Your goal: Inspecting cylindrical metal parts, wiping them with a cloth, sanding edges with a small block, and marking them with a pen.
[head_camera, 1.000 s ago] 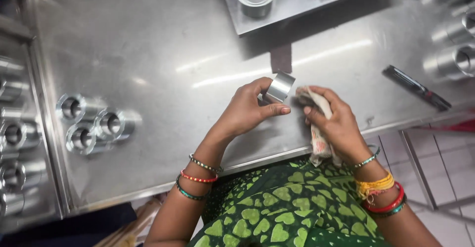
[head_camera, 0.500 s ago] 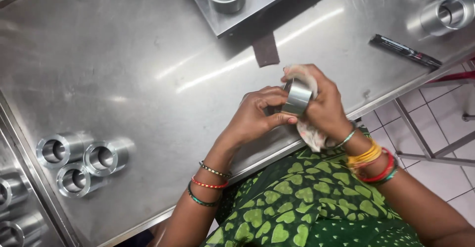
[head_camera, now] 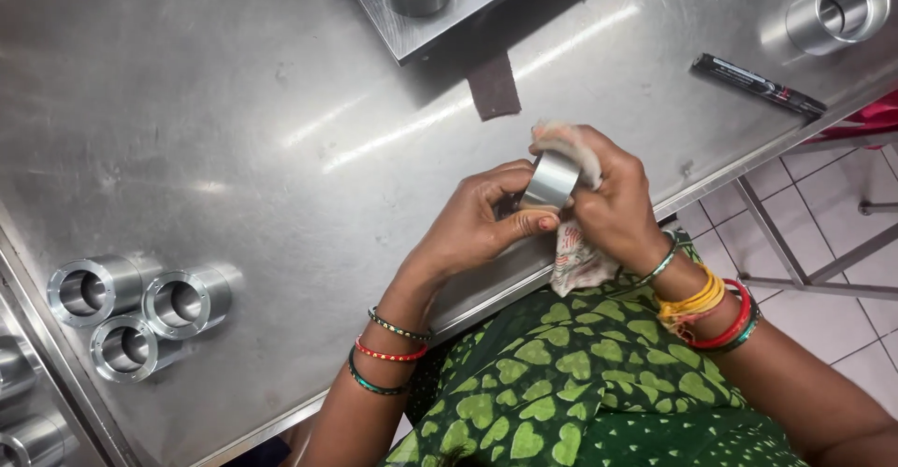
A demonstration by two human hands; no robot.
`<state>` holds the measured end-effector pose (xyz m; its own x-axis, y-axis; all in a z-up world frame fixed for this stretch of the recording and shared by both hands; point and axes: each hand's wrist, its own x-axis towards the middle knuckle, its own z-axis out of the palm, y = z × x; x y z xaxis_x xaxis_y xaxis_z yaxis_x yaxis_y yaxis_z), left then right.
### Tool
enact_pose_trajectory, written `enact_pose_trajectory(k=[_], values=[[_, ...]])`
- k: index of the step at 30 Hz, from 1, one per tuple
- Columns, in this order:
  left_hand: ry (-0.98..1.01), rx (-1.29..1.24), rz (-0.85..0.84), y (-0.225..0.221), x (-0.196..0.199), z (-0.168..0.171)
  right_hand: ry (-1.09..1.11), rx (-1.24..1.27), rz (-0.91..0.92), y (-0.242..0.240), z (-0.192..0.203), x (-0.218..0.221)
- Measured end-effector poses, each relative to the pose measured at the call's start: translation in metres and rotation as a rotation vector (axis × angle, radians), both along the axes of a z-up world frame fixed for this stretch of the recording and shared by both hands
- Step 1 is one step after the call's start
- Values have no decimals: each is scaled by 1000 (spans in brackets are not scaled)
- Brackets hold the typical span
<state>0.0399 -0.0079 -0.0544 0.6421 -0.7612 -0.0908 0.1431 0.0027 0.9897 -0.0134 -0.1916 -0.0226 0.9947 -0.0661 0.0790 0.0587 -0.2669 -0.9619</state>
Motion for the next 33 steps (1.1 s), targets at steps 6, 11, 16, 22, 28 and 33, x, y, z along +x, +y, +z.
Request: enact_pose_trajectory(k=[6, 11, 16, 22, 28, 33], values=[[-267, -63, 7, 3, 4, 3, 664, 760, -45, -16, -33, -3], [-267, -62, 19, 2, 3, 4, 475, 569, -9, -11, -22, -1], [-30, -39, 26, -1, 1, 2, 84, 18, -21, -2, -11, 0], [-89, -39, 40, 0, 4, -6, 449, 530, -82, -5, -15, 3], [-246, -41, 20, 1, 6, -1, 679, 707, -96, -9, -14, 6], [-242, 29, 25, -2, 5, 1, 412, 514, -59, -6, -22, 2]])
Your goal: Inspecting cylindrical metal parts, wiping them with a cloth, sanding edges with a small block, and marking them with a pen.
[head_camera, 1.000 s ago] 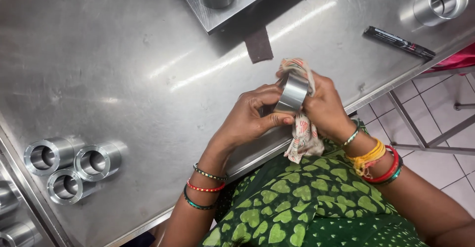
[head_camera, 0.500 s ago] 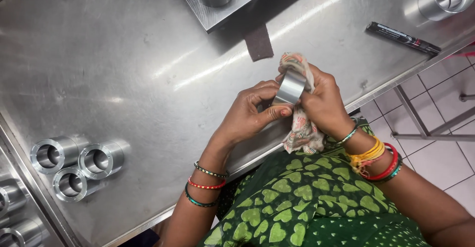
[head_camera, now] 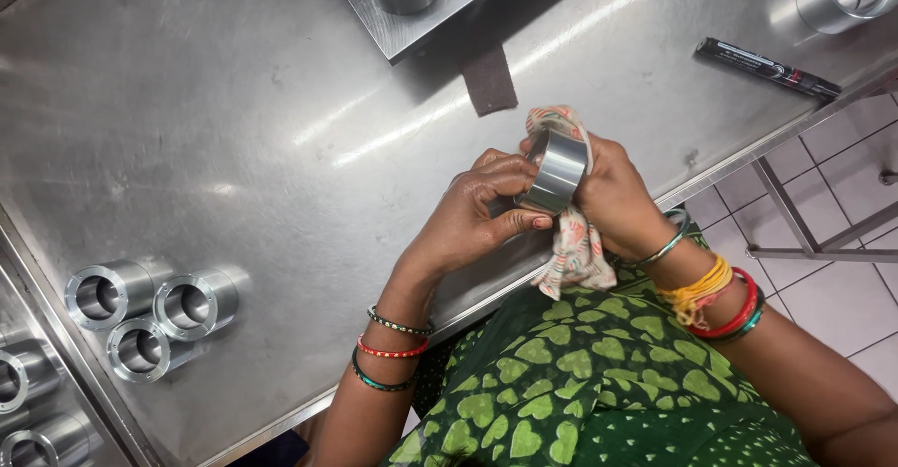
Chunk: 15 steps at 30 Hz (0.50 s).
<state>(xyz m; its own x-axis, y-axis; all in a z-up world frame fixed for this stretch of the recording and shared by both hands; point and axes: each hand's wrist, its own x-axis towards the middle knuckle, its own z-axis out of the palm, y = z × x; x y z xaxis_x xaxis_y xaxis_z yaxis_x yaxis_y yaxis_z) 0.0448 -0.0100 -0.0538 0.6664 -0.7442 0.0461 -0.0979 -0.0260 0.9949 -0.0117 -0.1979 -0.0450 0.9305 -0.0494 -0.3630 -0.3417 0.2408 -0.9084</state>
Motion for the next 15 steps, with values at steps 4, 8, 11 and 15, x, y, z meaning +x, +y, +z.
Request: enact_pose_trajectory(k=[4, 8, 11, 15], values=[[55, 65, 14, -2, -2, -2, -310, -513, 18, 2, 6, -2], [80, 60, 37, 0, -3, -7, -316, -611, 43, 1, 7, 0], [65, 36, 38, 1, -2, -10, -215, -393, 42, -1, 4, 4], [42, 33, 37, 1, -1, -5, -36, -46, 33, -3, 0, 5]])
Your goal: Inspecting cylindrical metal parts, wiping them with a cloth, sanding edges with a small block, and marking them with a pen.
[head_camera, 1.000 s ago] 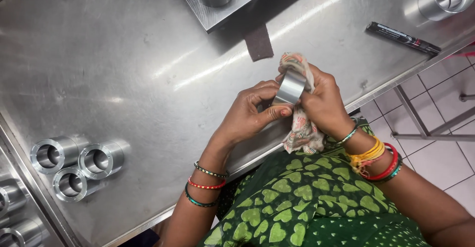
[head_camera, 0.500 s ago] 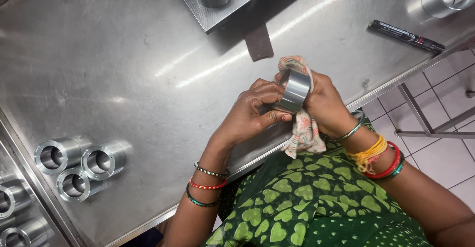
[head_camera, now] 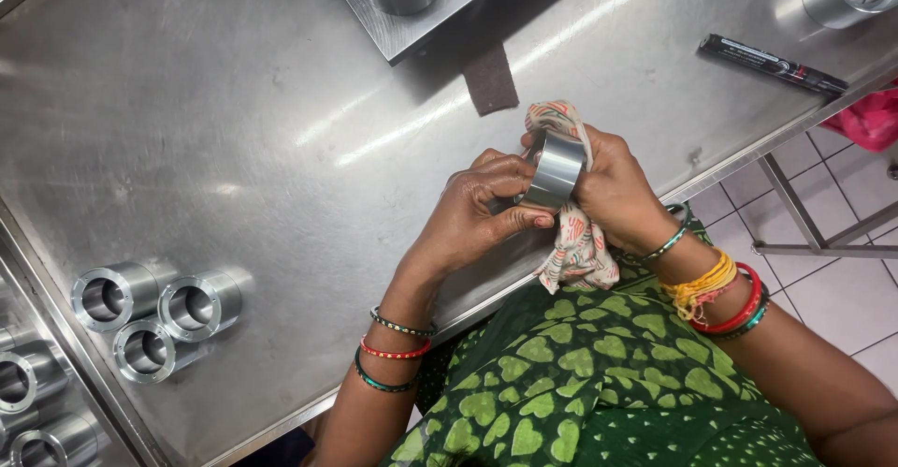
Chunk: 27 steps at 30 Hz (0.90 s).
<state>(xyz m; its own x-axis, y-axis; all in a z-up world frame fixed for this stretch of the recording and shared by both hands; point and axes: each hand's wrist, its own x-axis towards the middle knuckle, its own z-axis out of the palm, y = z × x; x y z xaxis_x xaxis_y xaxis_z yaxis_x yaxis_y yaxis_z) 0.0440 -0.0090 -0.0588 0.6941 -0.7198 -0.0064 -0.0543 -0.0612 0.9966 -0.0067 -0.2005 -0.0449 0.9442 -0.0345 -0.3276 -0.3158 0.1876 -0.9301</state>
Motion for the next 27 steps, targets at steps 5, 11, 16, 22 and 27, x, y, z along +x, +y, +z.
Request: enact_pose_trajectory(k=[5, 11, 16, 22, 27], values=[[-50, -10, -17, 1, 0, -4, 229, 239, -23, -3, -1, -1], [-96, -33, -36, 0, 0, -8, 168, 278, 20, -8, -17, -7], [-56, 6, -37, -1, -1, -3, -187, -249, 38, -2, 6, -3], [8, 10, -17, 0, -3, -6, -375, -537, 12, 4, 19, -6], [-15, -8, -13, 0, -4, -3, -493, -784, 20, 7, 25, -6]])
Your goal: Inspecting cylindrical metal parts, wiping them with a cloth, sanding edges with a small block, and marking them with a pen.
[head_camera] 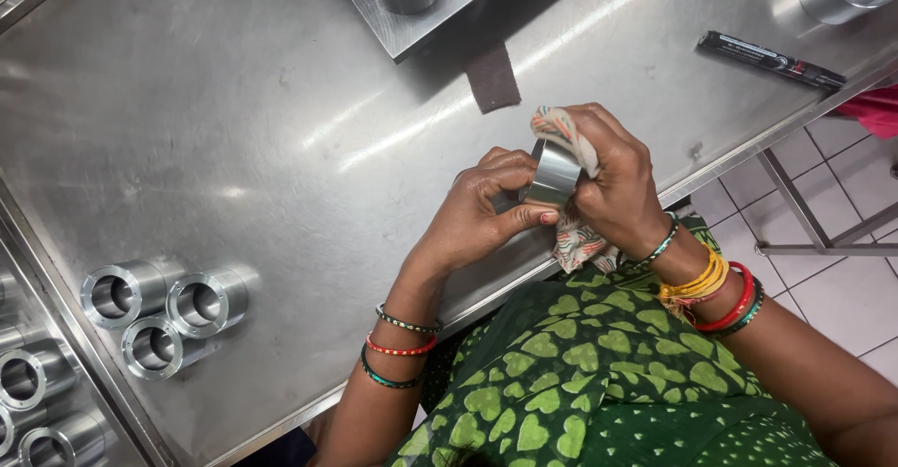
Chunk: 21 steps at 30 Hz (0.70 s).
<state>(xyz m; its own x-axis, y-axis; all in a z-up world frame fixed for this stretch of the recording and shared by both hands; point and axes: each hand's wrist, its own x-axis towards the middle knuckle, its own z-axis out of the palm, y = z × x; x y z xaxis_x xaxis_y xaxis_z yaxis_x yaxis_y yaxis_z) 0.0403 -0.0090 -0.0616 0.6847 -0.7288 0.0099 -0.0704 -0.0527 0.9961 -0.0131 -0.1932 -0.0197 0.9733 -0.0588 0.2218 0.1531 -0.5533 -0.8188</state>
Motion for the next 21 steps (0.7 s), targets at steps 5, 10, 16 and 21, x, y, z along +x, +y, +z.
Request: enact_pose_trajectory(k=[5, 10, 16, 21], values=[[-15, -29, 21, 4, 1, 7, 232, 475, -8, 4, -26, -1], [52, -30, 22, 8, 1, 7, 336, 611, -44, 6, -31, 0], [60, -8, 121, 22, 16, 15, 367, -125, -35, 0, -3, 4], [18, 225, 467, 36, 27, 34, 173, -511, -25, -9, 10, 32]])
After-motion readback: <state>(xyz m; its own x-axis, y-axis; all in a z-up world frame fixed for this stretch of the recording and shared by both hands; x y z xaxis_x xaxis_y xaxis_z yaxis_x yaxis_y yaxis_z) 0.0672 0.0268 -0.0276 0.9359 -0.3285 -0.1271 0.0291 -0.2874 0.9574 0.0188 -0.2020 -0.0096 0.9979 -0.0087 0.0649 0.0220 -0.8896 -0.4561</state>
